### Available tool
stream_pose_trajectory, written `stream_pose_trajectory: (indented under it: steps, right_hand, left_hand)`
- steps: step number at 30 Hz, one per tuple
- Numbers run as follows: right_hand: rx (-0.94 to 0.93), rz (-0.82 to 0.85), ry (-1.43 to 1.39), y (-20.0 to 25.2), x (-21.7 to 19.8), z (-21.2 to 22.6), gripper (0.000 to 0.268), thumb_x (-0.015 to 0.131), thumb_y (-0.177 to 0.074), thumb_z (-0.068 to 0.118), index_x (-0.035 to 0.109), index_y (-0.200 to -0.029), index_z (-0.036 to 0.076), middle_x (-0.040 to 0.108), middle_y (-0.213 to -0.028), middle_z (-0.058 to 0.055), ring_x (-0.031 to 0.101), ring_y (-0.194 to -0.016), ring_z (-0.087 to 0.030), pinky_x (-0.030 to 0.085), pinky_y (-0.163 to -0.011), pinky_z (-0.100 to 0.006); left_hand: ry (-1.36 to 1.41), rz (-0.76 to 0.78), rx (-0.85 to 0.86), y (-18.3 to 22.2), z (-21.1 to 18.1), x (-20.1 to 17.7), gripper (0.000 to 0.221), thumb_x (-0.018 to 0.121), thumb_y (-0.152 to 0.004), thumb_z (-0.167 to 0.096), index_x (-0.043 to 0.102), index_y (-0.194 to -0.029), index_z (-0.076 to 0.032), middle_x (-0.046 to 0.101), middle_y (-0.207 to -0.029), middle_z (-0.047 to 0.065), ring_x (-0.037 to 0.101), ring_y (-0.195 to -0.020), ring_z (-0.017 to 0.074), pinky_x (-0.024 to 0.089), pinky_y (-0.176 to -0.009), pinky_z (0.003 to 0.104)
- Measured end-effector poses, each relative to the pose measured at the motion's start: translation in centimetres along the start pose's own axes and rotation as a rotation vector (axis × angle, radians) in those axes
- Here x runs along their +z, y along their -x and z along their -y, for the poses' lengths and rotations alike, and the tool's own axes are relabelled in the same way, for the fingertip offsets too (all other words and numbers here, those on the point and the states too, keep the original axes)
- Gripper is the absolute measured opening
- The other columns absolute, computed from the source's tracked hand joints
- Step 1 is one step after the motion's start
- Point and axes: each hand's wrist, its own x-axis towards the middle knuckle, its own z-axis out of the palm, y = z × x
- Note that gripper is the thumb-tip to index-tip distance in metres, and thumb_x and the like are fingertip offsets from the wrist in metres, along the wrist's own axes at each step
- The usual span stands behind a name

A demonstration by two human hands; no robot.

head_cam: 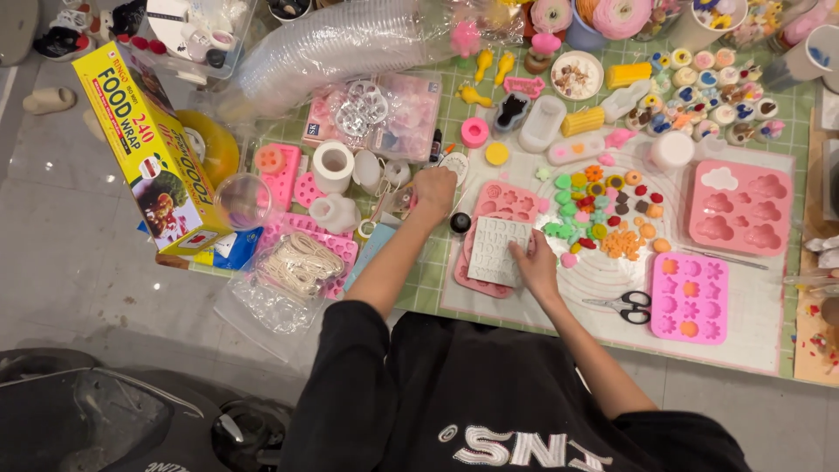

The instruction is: Organizing and packaging small wax decorations and preparing candle molds on a workbench.

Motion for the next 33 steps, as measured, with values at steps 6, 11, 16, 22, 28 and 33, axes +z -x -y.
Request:
stream_pose_trajectory:
  steps: [6,11,16,22,28,33]
  right_hand:
    - [-0.070,0.059,0.439,0.6,-1.9,6.0,0.051,0.075,-0.085,0.025,0.059,-0.125,-0.004,0.070,-0.099,-0.024,0.068,-0.085,-0.039,0.053,-0.075,-0.048]
    - [-0.091,0.063,0.655,0.4,-2.5,7.7,0.051,0.077,-0.084,0.028,0.063,-0.122,-0.002,0.071,-0.097,-0.021,0.068,-0.089,-0.040,0.054,-0.075,-0.049]
    - [-0.126,0.194,0.604,1.9,-1.1,13.0,0.034,0.071,-0.092,0.028,0.071,-0.116,0.005,0.075,-0.105,-0.016,0.073,-0.095,-0.032,0.056,-0.078,-0.045]
    - [-0.533,0.808,0.338,4.3,6.4,15.3,0.028,0.063,-0.090,0.007,0.072,-0.116,0.008,0.074,-0.110,-0.013,0.072,-0.097,-0.034,0.057,-0.087,-0.043]
    - [-0.733,0.884,0.271,0.8,11.7,19.6,0.057,0.054,-0.071,-0.007,0.065,-0.125,0.009,0.070,-0.114,-0.017,0.064,-0.102,-0.043,0.054,-0.080,-0.048]
    - [-0.806,1.029,0.381,-1.0,15.6,17.6,0.035,0.063,-0.088,0.002,0.066,-0.123,0.010,0.069,-0.112,-0.019,0.064,-0.106,-0.041,0.053,-0.088,-0.050]
  left_hand:
    - [-0.153,0.198,-0.089,-2.2,0.7,2.4,0.014,0.067,-0.090,-0.011,0.081,-0.092,-0.014,0.080,-0.089,0.002,0.078,-0.071,0.0227,0.056,-0.037,0.043]
    - [-0.087,-0.017,-0.008,-4.5,2.3,7.8,0.014,0.067,-0.086,-0.010,0.080,-0.086,-0.016,0.079,-0.088,0.006,0.078,-0.080,0.0231,0.060,-0.057,0.040]
    - [0.049,-0.236,0.015,2.3,3.6,-0.8,0.012,0.067,-0.086,-0.006,0.074,-0.095,-0.010,0.077,-0.088,0.012,0.076,-0.082,0.0288,0.059,-0.067,0.042]
    - [0.976,-0.470,-0.140,15.6,3.2,-17.8,0.021,0.068,-0.094,-0.011,0.065,-0.113,-0.003,0.077,-0.093,0.014,0.073,-0.064,0.0275,0.053,-0.058,0.040]
    - [1.097,-0.775,-0.284,28.5,1.4,-17.6,0.022,0.073,-0.095,-0.003,0.067,-0.116,-0.002,0.073,-0.099,0.007,0.070,-0.089,0.0119,0.056,-0.083,0.026]
    - [1.063,-0.633,-0.421,31.7,0.0,-13.0,0.022,0.075,-0.092,-0.006,0.068,-0.112,-0.002,0.078,-0.094,0.010,0.077,-0.087,0.0158,0.059,-0.078,0.030]
